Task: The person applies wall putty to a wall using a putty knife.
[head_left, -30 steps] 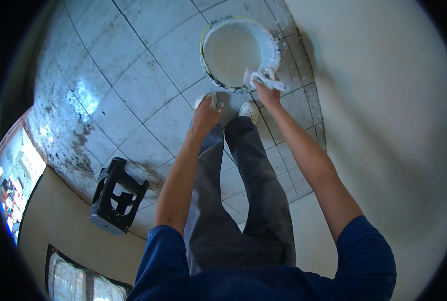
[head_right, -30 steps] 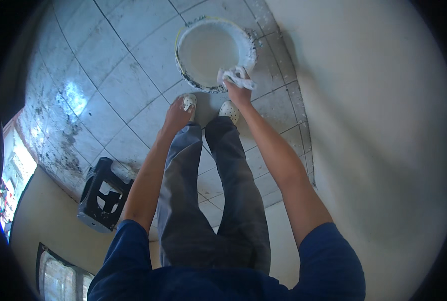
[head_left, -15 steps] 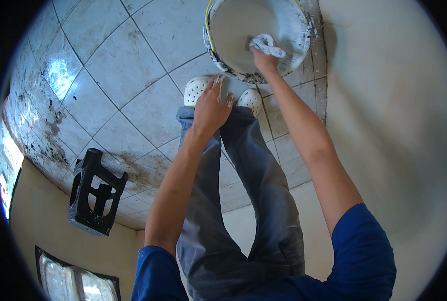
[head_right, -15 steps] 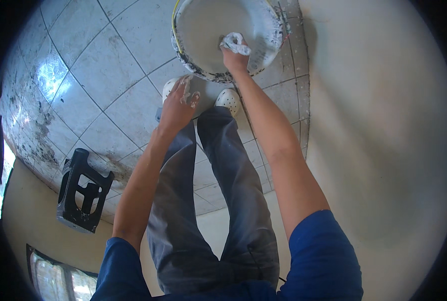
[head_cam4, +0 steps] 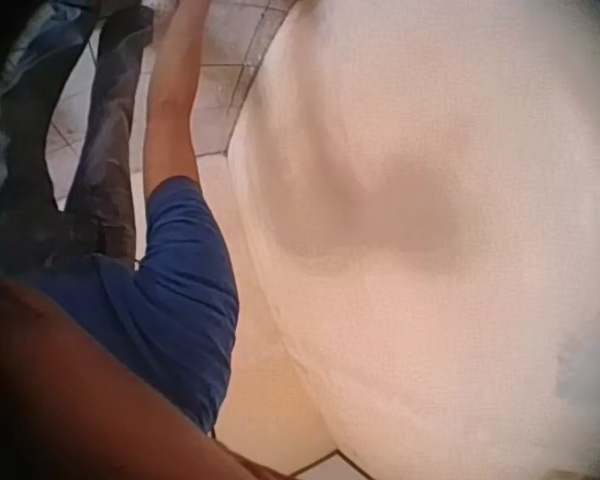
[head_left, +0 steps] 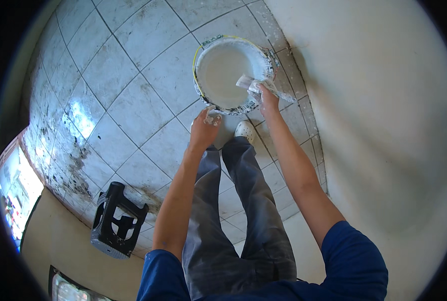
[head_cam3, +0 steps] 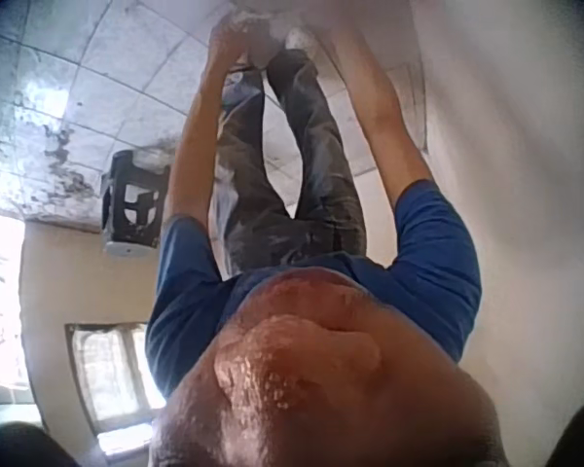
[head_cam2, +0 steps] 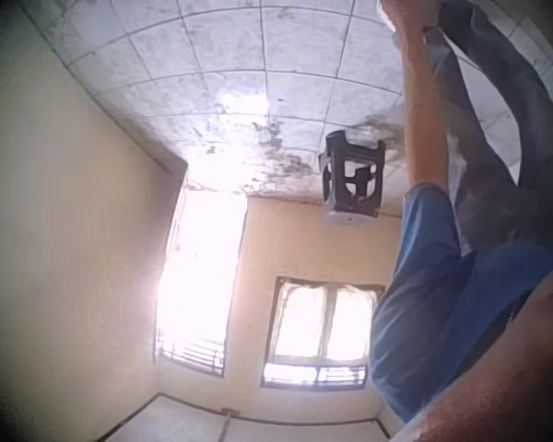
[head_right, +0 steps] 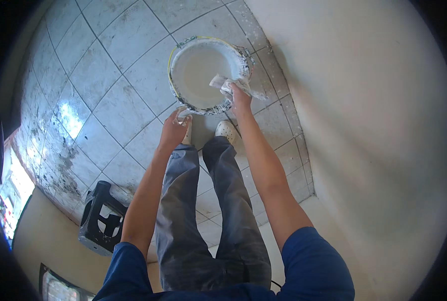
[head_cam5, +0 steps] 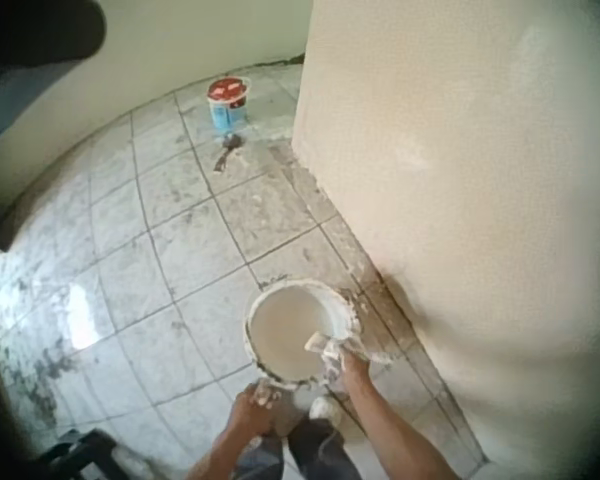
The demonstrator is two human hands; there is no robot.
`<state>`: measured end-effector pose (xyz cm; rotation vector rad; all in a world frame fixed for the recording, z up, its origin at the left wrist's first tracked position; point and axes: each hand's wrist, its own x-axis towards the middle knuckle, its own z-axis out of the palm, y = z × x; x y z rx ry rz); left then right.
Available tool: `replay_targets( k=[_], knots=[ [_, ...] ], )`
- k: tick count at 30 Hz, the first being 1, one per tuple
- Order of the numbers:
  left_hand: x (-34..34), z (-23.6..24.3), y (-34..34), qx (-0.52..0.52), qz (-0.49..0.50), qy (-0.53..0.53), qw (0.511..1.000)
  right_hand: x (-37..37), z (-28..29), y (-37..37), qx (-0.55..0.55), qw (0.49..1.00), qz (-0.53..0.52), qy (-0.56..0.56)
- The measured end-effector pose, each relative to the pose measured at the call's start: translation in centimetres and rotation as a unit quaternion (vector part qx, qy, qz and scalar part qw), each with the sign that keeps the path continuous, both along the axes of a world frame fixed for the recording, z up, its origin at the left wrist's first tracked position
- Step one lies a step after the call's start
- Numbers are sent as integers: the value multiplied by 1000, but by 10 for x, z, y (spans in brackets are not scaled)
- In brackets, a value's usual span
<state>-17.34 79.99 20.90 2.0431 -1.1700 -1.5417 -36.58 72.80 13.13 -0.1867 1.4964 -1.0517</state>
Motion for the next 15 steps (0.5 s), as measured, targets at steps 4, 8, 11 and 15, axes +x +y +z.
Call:
replay_targets(
  k=[4,8,11,15],
  knots=[
    [-7,-6,4,-69,-83,-60,992,-10,-13,-5,55,997,-36,-37],
    [-10,13,9,-63,-94,7,993,-17,0,-4,25,990,-61,-124],
    [9,27,17,-79,-128,-29,988,-7,36,-11,5,981,-87,-171],
    [29,85,0,-104,-105,-34,989,-9,105,-16,-45,962,-143,-228]
  ],
)
